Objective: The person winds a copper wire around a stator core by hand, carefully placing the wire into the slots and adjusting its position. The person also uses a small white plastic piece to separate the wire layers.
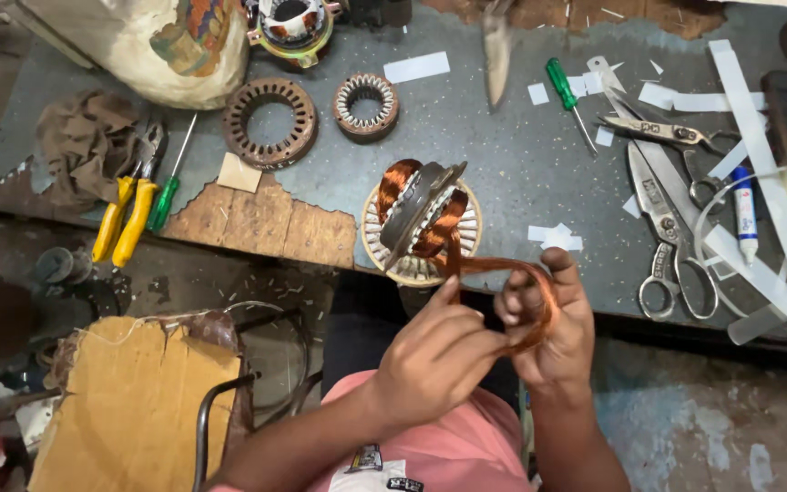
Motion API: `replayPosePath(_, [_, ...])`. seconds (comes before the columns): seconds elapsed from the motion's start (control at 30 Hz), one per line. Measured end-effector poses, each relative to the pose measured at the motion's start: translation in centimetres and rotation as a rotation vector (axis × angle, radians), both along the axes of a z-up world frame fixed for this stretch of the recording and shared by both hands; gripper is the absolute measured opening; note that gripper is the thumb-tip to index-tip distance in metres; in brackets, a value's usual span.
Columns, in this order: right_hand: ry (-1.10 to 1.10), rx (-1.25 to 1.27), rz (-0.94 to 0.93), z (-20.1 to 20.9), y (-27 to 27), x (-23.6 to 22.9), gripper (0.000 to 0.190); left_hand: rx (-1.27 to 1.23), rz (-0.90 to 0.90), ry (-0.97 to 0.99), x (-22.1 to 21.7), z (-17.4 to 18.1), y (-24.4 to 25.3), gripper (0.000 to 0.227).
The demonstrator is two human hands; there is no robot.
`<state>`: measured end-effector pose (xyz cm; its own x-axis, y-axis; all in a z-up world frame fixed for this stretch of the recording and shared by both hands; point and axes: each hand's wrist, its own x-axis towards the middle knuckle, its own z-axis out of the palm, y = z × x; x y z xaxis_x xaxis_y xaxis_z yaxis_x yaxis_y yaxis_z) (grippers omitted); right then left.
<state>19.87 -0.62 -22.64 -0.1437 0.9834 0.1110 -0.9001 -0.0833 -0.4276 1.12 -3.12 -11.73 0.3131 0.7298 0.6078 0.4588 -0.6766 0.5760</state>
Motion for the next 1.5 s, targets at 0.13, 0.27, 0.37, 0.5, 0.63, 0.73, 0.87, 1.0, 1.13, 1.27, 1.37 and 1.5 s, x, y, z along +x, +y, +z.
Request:
replayPosePath(0.13, [-0.344, 0.209, -0.221, 2.5, -0.1, -3.7, 0.023, -0.183, 0.047, -0.358, -1.1, -1.8, -1.0, 0.021])
replayPosePath(0.27, [-1.059, 0.782, -0.183, 4.8, 1.9, -3.3, 0.029, -0.339, 0.021, -0.459, -3.0, -1.1, -1.2, 0.019])
replayPosePath(0.37, [-1.276, 0.985, -0.007, 6.3, 3.7, -1.7, 0.041, -0.100, 0.017, -0.178, -3.3, 1.0, -0.6, 0.021])
replayPosePath(0.5, [-1.508, 1.031, 0.098, 8.6, 4.6, -1.8, 0.033, -0.006, 0.038, 0.044, -2.9, 4.7, 0.3, 0.031])
replayPosePath(0.63, [-1.627, 1.117, 0.010, 10.9, 4.8, -2.6, 0.026, -0.134, -0.032, 0.000, -4.1, 6.8, 0.9, 0.038])
replayPosePath(0.73, [-1.699, 1.157, -0.101, 11.5, 4.6, -2.9, 0.027, -0.278, 0.117, -0.048, -6.6, 7.0, 0.9, 0.038])
replayPosePath(0.87, [-1.609, 1.098, -0.269, 10.6, 3.7, -3.5, 0.027, -0.554, 0.166, -0.199, -8.3, 5.7, 1.6, 0.036])
replayPosePath(1.0, [-1.399, 0.923, -0.217, 9.2, 1.6, -4.4, 0.035, -0.593, 0.139, -0.237, -8.9, 4.2, 1.7, 0.028])
replayPosePath(1.13, [-1.280, 0.522, -0.171, 6.7, -1.1, -5.8, 0.048, -0.528, 0.092, -0.206, -8.2, 4.6, 1.9, 0.026])
replayPosePath(1.27, [-1.008, 0.378, -0.287, 3.6, -2.1, -6.0, 0.025, -0.375, 0.063, -0.029, -8.4, 9.0, 1.7, 0.023])
replayPosePath(1.37, [-0.371, 0.189, -0.156, 2.6, -1.5, -5.1, 0.021, -0.088, 0.280, 0.178, -10.2, 12.0, 4.6, 0.056])
replayPosePath(1.5, [0.003, 0.053, 0.059, 3.4, -0.2, -3.6, 0.012, -0.579, 0.164, 0.298, -10.5, 9.8, 11.9, 0.112])
